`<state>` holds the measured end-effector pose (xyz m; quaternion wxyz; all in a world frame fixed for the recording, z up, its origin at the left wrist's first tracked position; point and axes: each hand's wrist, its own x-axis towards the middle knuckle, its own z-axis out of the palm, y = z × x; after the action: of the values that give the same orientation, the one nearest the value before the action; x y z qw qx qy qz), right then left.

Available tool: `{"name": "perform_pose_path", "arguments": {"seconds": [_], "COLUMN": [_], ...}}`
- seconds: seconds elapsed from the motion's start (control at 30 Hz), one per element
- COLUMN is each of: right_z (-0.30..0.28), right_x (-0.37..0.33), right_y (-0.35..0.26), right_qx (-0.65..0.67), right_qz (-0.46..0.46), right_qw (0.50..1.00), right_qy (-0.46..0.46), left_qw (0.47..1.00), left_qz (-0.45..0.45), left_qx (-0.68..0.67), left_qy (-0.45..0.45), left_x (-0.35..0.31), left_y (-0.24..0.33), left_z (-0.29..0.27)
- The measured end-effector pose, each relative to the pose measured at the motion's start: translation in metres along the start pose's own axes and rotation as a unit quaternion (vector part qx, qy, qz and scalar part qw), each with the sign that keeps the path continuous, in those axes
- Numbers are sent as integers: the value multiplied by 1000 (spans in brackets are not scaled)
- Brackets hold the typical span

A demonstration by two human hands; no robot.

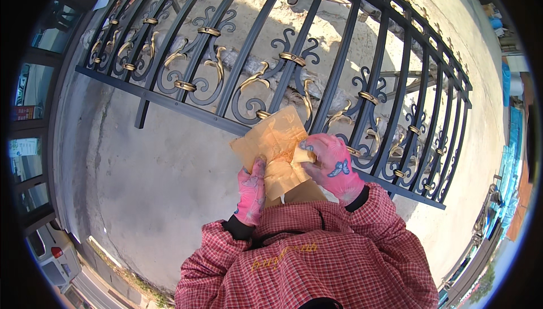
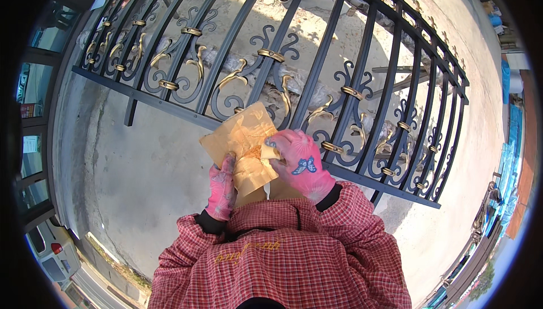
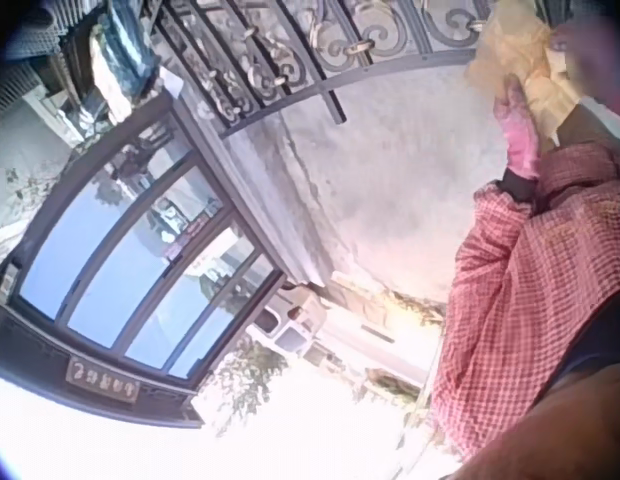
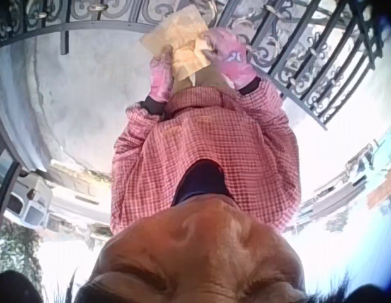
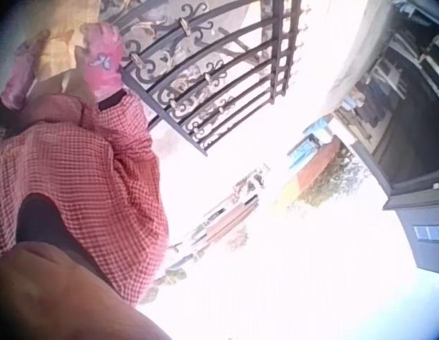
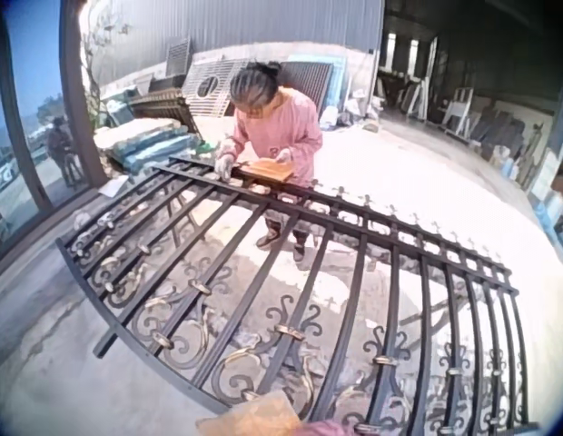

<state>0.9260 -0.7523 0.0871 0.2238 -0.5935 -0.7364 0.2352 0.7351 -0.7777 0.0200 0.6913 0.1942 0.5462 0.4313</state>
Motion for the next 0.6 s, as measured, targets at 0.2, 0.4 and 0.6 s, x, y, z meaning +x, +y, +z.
{"name": "perform_pose_path", "arguments": {"seconds": [0.2,0.4,0.6], "right_z": [-19,-56,-94], "right_x": [-5,-15,-46], "right_y": [2,67,208], "right_qx": [-62,-23,-27], "right_qz": [-17,53,90], "right_qw": [998,998,977], "right_qy": [-12,39,190], "left_qw": [998,999,998], "left_qz": [-20,23,54], "left_qx": [-52,-47,-10], "left_qy": [-17,9,2], "left_x": [-14,-5,4], "left_y": [11,5,-3], "left_z": [17,41,51]}}
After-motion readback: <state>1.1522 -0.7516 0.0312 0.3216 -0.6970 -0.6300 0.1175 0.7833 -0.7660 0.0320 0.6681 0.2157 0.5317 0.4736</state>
